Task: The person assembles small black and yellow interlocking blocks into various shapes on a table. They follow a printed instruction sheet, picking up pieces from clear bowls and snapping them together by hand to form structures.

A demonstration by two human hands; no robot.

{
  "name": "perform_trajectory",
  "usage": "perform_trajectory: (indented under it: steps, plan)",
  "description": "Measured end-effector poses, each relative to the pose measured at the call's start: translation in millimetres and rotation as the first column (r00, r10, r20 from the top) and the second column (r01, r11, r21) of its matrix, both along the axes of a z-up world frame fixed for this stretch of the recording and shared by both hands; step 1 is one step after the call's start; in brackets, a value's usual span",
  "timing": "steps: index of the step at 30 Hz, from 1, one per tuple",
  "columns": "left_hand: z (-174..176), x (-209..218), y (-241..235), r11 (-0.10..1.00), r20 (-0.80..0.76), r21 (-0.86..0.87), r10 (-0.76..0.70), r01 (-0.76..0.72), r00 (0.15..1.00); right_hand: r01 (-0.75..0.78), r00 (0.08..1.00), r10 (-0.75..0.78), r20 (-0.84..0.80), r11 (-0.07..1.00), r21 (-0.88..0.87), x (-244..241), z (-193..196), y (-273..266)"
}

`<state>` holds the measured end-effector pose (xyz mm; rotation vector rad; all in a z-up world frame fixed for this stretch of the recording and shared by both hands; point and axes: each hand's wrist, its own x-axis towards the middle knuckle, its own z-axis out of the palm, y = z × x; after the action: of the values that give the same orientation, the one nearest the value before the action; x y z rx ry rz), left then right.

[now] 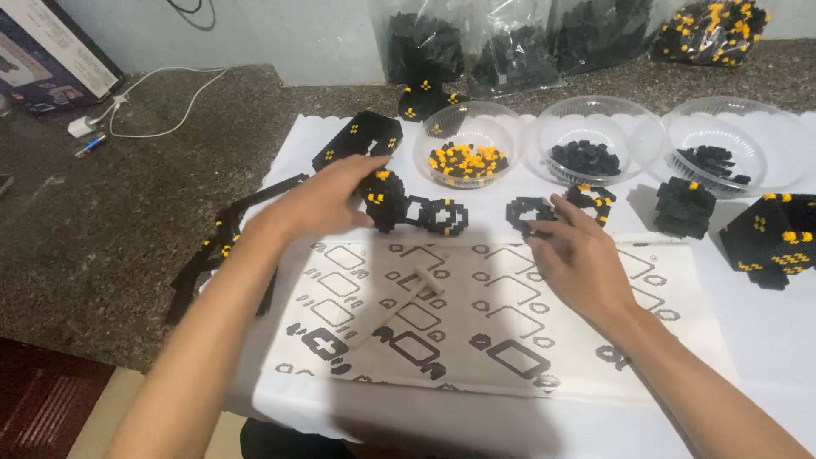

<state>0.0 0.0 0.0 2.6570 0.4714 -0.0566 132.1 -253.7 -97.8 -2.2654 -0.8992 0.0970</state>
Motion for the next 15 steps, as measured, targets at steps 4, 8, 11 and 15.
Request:
perform_trajectory:
  steps: [4,8,11,15]
  plan:
    - [4.4,12.7,5.3,0.999,-0.053,-0.003,-0.04,0.04,0.998,-0.018,1.0,0.018,0.021,1.0,-0.007,3.8,-6.7,-2.2]
    - [4.6,20.3,11.3,0.999,-0.076,0.02,-0.037,0.039,0.996,-0.039,0.998,0.037,0.06,0.998,0.041,-1.3,-1.4,-1.3]
    - [6.2,25.1,12.1,0.999,-0.117,0.017,-0.049,0.052,0.992,-0.049,0.997,0.046,0.067,0.997,0.053,-0.5,-2.6,-1.4]
    - [12.8,26.1,4.7,0.998,-0.171,0.023,-0.054,0.058,0.984,-0.056,0.997,0.053,0.049,0.997,0.058,0.3,-6.1,-3.4]
